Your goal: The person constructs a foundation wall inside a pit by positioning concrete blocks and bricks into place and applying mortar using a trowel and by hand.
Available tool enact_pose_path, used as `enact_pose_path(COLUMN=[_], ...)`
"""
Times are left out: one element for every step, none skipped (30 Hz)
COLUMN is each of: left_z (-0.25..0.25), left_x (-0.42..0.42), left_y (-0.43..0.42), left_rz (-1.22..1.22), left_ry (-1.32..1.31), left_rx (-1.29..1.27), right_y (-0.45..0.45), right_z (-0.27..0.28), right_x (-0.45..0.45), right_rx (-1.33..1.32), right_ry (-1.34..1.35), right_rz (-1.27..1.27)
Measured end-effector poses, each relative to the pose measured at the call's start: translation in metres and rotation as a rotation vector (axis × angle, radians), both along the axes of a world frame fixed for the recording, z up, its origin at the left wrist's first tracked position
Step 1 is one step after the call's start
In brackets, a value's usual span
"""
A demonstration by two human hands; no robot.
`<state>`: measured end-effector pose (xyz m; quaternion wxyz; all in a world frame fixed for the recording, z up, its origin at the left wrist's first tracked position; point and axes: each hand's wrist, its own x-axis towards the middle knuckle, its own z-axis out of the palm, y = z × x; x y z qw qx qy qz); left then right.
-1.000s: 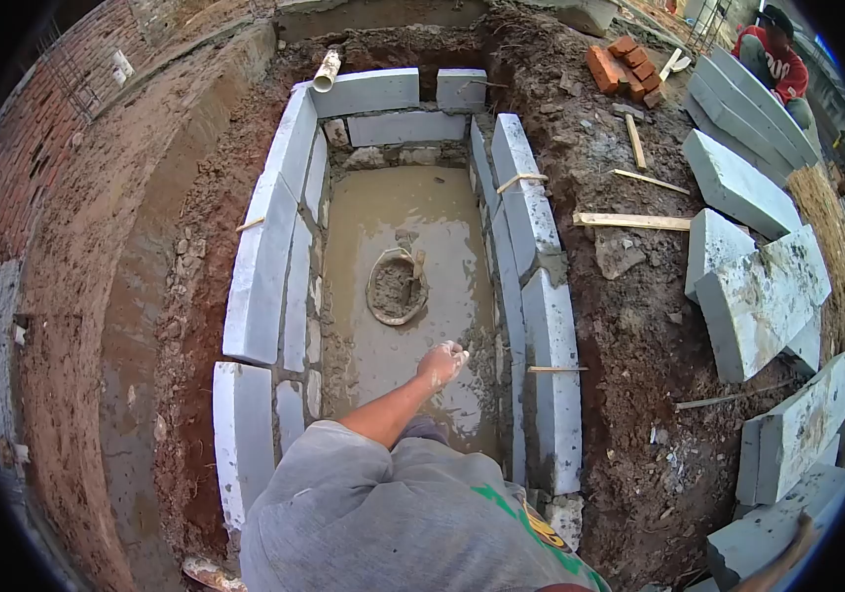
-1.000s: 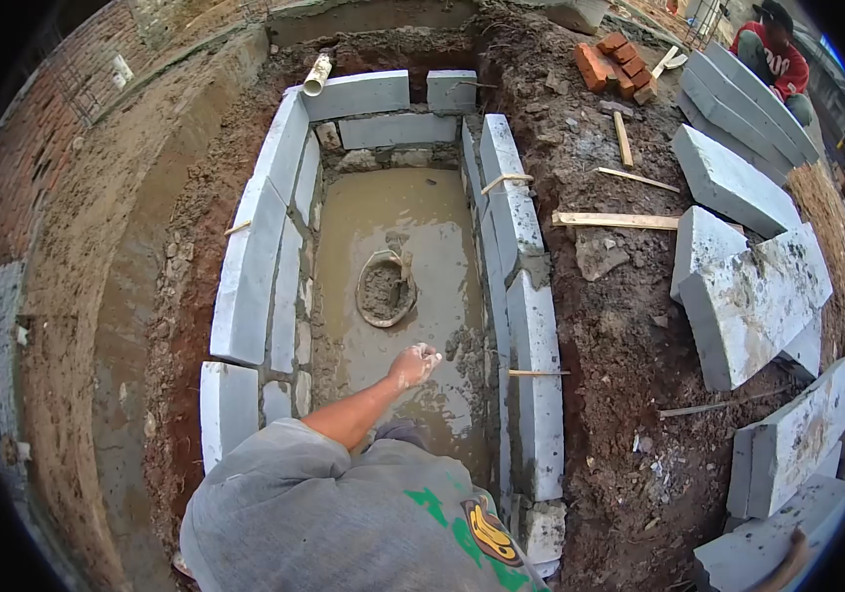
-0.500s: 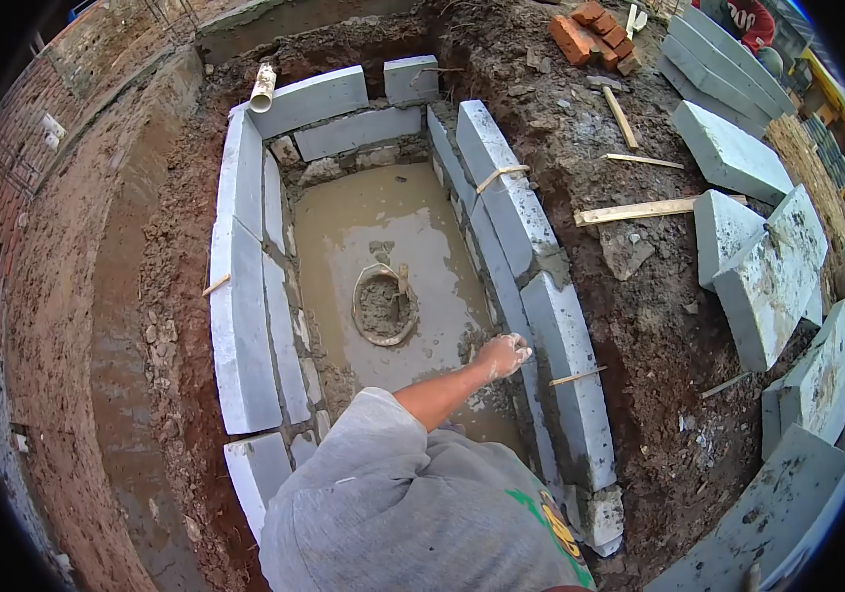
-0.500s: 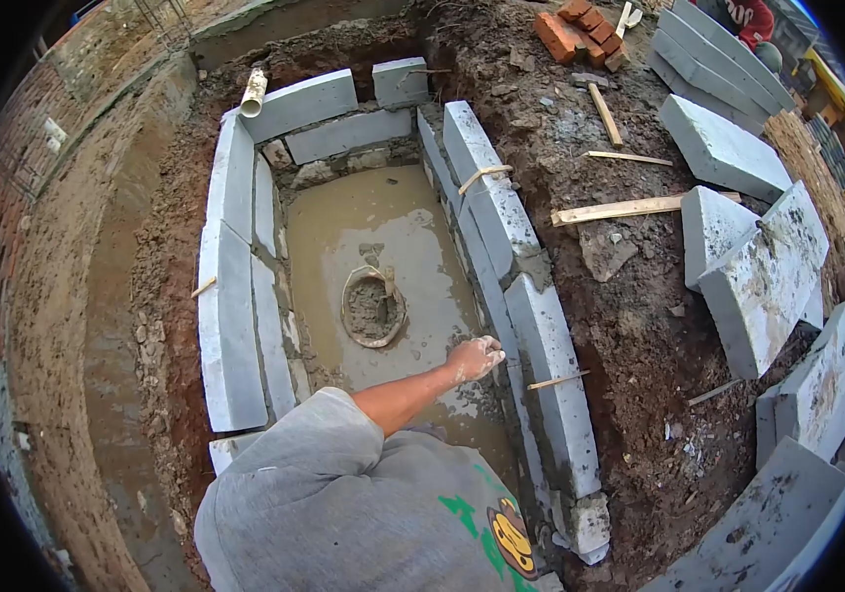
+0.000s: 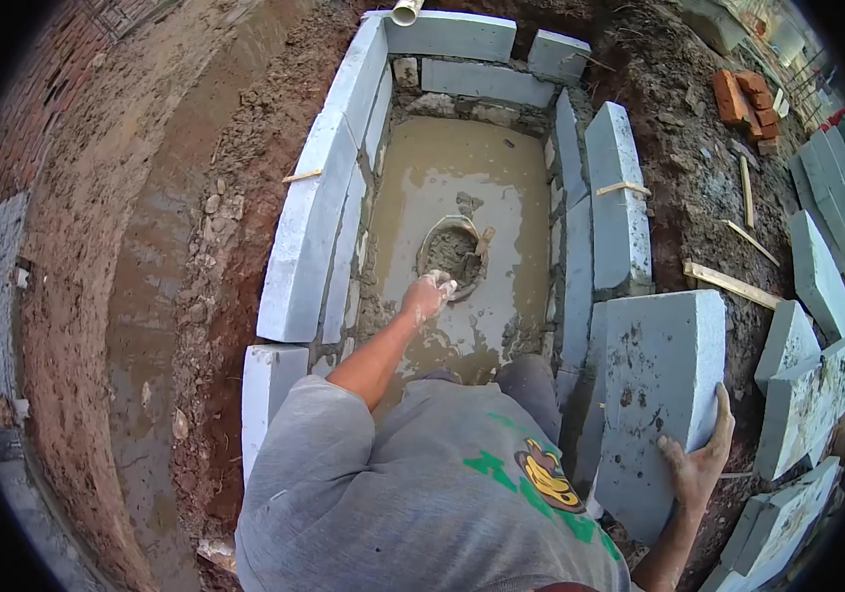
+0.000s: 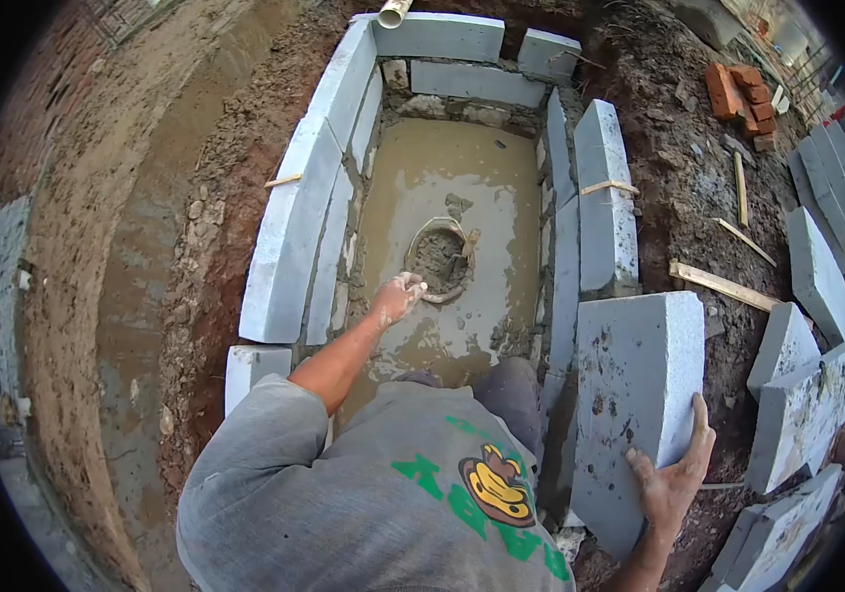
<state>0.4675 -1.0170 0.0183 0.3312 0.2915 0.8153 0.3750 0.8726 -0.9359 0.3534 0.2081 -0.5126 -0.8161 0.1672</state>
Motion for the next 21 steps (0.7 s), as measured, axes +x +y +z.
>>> enact_pose_path(left_z=[-0.004,-0.008,-0.005,0.002,0.007,-0.005,0.006,0.018,0.026,0.022,0.02,0.024,0.024,0.01,0.015,0.027,0.033,0.032,0.028,0.02,0.009], left_x=[-0.015,-0.024,-0.028,-0.031,-0.031,-0.028,-0.021,-0.013,-0.002,0.009,0.016,0.025,0.035,0.043,0.052,0.062,0.069,0.071,0.076,0.085,0.089], left_y=[-0.019,-0.038,-0.055,-0.072,-0.087,-0.1,-0.11,-0.119,-0.126,-0.132,-0.137,-0.138,-0.138,-0.137,-0.132,-0.125,-0.121,-0.121,-0.121,-0.12,-0.123], left_rz=[0.086,0.172,0.259,0.343,0.421,0.509,0.541,0.575,0.612,0.614,0.656,0.698,0.742,0.798,0.857,0.912,0.965,0.956,0.983,1.004,1.019], left_ry=[0.013,0.025,0.009,-0.002,-0.013,0.002,-0.023,-0.051,-0.082,0.079,0.029,-0.023,-0.076,-0.035,-0.081,-0.123,-0.156,-0.194,-0.195,-0.194,-0.195], left_rx=[0.004,0.008,0.003,-0.002,-0.008,0.017,-0.022,-0.058,-0.091,-0.113,-0.099,-0.084,-0.065,-0.06,0.012,0.084,0.166,0.118,0.189,0.262,0.333], right_y=[0.011,0.023,0.034,0.044,0.053,0.065,0.075,0.086,0.096,0.104,0.108,0.111,0.116,0.122,0.126,0.127,0.129,0.129,0.129,0.125,0.117], right_z=[-0.004,-0.011,-0.013,-0.014,-0.017,-0.021,-0.025,-0.029,-0.033,-0.038,-0.039,-0.042,-0.045,-0.048,-0.051,-0.054,-0.058,-0.06,-0.061,-0.063,-0.064], right_x=[-0.014,-0.029,-0.044,-0.059,-0.073,-0.085,-0.099,-0.114,-0.129,-0.145,-0.162,-0.177,-0.193,-0.209,-0.225,-0.237,-0.25,-0.266,-0.285,-0.304,-0.322], right_rx=[-0.022,-0.001,-0.031,-0.059,-0.089,-0.08,-0.094,-0.105,-0.114,-0.048,-0.065,-0.046,-0.025,-0.001,0.018,0.036,0.047,0.071,0.106,0.102,0.135], right_ry=[-0.028,-0.039,-0.065,-0.088,-0.112,-0.148,-0.16,-0.174,-0.19,-0.241,-0.312,-0.331,-0.351,-0.366,-0.38,-0.391,-0.387,-0.374,-0.358,-0.347,-0.342], right_rz=[0.077,0.16,0.218,0.273,0.322,0.406,0.498,0.591,0.688,0.809,0.871,0.955,1.04,1.135,1.225,1.311,1.404,1.495,1.583,1.683,1.766])
